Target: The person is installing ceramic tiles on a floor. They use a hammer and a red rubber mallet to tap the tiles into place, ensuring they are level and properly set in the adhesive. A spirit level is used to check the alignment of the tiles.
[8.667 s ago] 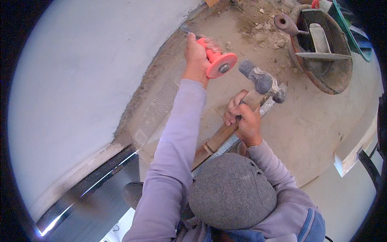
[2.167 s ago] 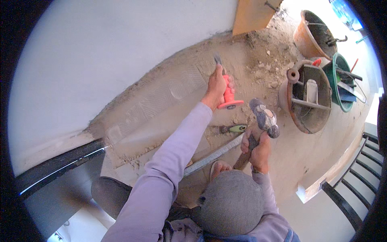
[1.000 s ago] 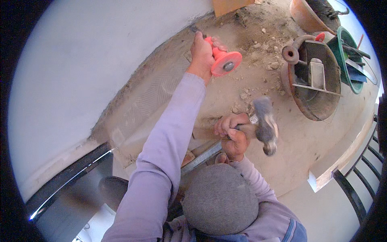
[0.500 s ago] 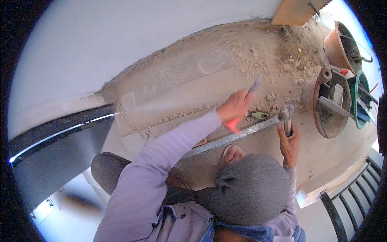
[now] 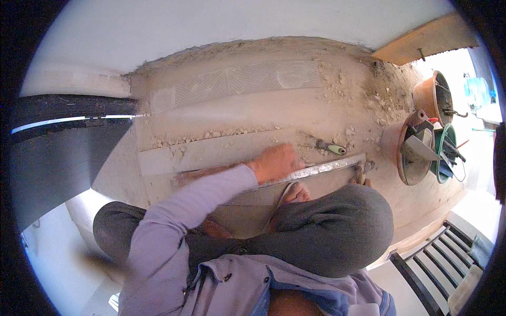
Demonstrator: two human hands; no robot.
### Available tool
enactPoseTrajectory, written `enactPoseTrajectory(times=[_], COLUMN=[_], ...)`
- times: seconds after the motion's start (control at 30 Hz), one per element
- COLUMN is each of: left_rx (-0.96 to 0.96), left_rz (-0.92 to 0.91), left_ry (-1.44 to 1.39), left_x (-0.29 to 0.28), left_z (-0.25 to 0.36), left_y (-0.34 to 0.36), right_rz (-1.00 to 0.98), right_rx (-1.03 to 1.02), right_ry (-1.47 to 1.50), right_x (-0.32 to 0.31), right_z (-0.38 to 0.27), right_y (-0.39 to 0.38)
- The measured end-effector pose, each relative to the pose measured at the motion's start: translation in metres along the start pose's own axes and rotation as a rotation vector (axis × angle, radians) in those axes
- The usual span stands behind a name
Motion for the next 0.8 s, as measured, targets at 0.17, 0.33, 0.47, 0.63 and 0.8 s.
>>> enactPoseTrajectory(times=[0.17,0.33,0.47,0.63,0.8], left_rx=[-0.452,-0.509,-0.486,-0.373,-0.194], left_rz=[0.627,0.409,0.413,0.423,0.427], left_ry=[0.239,0.44,0.489,0.453,0.396], left_x=[-0.125,-0.144,-0.144,-0.146,-0.139], left_z=[-0.176,-0.246,-0.261,-0.256,-0.225], left_y=[-0.045,-0.092,-0.084,-0.052,0.004], right_rz=[0.145,-0.112,-0.177,-0.22,-0.111], right_rx=[-0.17,-0.322,-0.453,-0.485,-0.686], right_ry=[-0.092,0.158,0.105,0.162,0.101], right_x=[-0.055,-0.061,-0.043,-0.042,-0.02], right_z=[-0.064,-0.209,-0.232,-0.241,-0.272], right_y=[0.003,0.0,-0.004,0.0,0.016])
Point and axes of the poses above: each hand's wrist, its own y-axis towards the middle knuckle, its own x-axis out of the palm, z = x × y, the point moved 10 cm from there along y, towards the middle knuckle, and after that the axes turned 1 degree about -x, right-handed, at the moved point
